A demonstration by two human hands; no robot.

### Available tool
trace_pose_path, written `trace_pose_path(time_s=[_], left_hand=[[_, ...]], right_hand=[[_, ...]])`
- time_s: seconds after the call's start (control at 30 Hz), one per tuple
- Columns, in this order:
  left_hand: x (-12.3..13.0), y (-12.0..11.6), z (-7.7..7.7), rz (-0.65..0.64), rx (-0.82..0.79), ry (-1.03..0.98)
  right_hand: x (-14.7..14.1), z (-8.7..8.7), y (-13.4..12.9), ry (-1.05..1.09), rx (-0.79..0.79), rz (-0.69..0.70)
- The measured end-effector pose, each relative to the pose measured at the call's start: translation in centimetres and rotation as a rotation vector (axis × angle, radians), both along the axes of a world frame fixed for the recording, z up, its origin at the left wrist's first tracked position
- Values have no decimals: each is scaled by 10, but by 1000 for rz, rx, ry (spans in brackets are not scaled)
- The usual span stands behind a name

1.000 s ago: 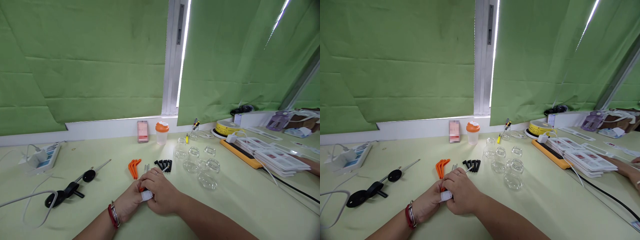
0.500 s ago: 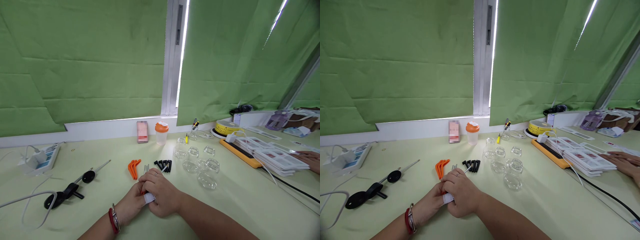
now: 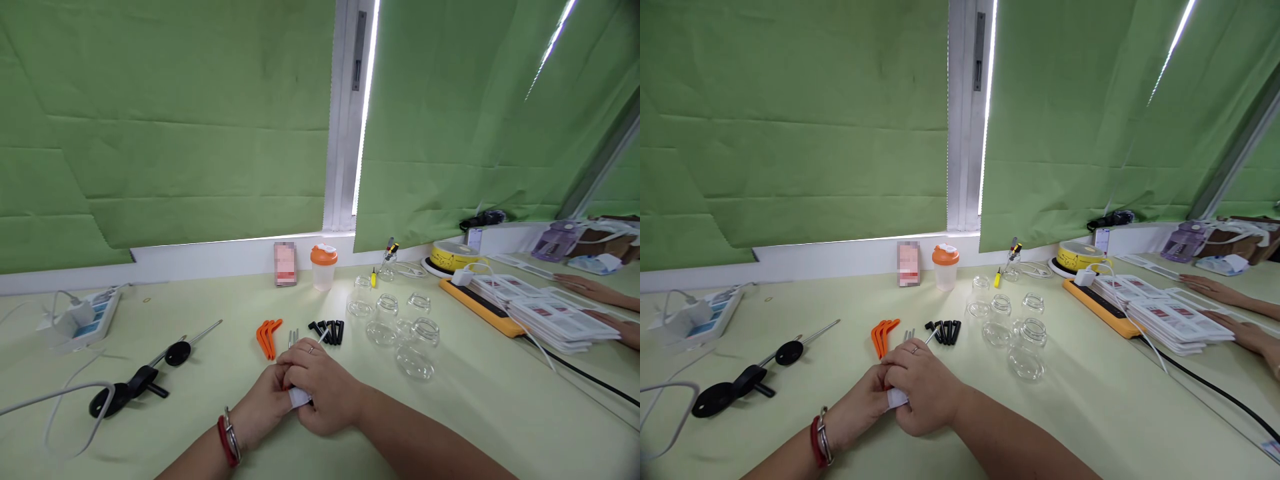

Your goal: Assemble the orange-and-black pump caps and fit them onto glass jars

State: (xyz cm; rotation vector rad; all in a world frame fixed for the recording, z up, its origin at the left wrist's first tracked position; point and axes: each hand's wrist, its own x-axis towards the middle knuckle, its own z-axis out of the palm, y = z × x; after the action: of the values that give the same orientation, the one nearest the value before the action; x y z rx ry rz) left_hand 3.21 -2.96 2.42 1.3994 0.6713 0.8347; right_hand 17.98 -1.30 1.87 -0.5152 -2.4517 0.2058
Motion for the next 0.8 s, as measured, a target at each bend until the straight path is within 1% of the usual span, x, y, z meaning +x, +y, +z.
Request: trace_pose_path(time_s=[0.13,0.23,0.3,0.37,0.43,0.5,0.57,0.6,0.63,0.7,0.8], left_hand=[[0,1,0,12,-30,-57],[0,1,-1,24,-52,-61],[-2,2,-3,75,-79,-37],[-4,3,-5,157,-114,20],[-6,5,-8,229,-149,74],[-8,6,-10,261,-158,110],[-10,7,-12,271,-144,121],[-11,7,-14,271,-134,119],[-11,8,-15,269,-129,109],[-12,9,-17,266,-140,69],[-13,11,-18,275,-182,2]], right_hand=[[-1,-1,-1,-30,19,-1],[0,2,-2,-29,40,6],[4,5,-2,10,60,1],[11,9,0,118,81,-44],[20,9,8,270,85,-153],[31,5,21,355,43,-344],[42,-3,37,337,-87,-658],[46,-8,46,254,-199,-827],[50,-13,53,143,-312,-963],[56,-23,66,63,-382,-1033],[60,-31,74,1,-418,-1085]])
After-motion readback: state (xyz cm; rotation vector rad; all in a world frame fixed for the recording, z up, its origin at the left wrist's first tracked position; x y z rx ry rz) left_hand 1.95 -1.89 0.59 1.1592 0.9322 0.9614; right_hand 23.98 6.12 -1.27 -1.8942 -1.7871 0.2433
